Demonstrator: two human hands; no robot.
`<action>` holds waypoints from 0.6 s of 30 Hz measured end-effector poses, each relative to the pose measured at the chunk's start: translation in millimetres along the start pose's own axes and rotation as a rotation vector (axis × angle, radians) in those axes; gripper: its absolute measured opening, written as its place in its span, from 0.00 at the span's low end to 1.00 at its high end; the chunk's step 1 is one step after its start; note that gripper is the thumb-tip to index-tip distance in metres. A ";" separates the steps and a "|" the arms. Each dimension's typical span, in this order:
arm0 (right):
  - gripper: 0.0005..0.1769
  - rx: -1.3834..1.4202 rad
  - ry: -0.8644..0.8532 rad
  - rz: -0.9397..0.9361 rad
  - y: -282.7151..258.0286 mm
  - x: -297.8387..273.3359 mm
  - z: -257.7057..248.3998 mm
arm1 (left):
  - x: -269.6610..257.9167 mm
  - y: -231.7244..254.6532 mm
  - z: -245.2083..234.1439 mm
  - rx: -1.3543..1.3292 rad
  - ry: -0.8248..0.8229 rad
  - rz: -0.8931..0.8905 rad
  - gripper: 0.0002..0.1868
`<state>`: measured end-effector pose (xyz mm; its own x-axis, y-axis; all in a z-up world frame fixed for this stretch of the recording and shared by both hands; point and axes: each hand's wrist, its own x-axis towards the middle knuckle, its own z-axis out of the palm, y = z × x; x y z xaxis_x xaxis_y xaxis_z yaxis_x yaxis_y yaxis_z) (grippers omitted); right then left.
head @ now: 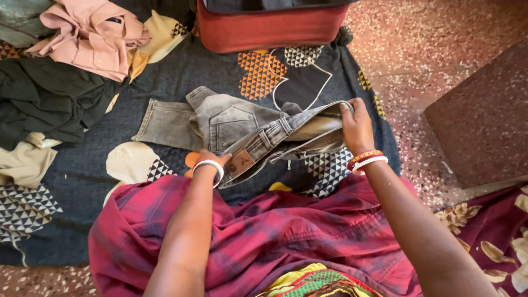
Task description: The person folds a dark blue shirt and places it into a red suitcase. Then the person folds a pair of grey jeans and places them into the suitcase.
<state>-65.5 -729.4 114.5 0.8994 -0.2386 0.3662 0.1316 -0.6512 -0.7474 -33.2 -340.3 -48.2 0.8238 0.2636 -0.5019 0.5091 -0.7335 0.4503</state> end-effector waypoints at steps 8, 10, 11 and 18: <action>0.16 0.194 0.128 0.185 45.7 34.9 19.3 | 0.5 7.5 14.8 -0.106 -0.106 0.322 0.74; 0.16 0.258 0.156 0.238 62.5 40.8 27.2 | -8.6 7.1 16.3 -0.048 -0.119 0.417 0.74; 0.16 0.290 0.172 0.261 70.2 45.4 31.2 | -11.1 8.3 19.8 0.071 -0.124 0.409 0.75; 0.17 0.228 0.182 0.245 108.7 61.1 42.5 | 26.1 -13.3 59.0 0.285 0.224 0.274 0.26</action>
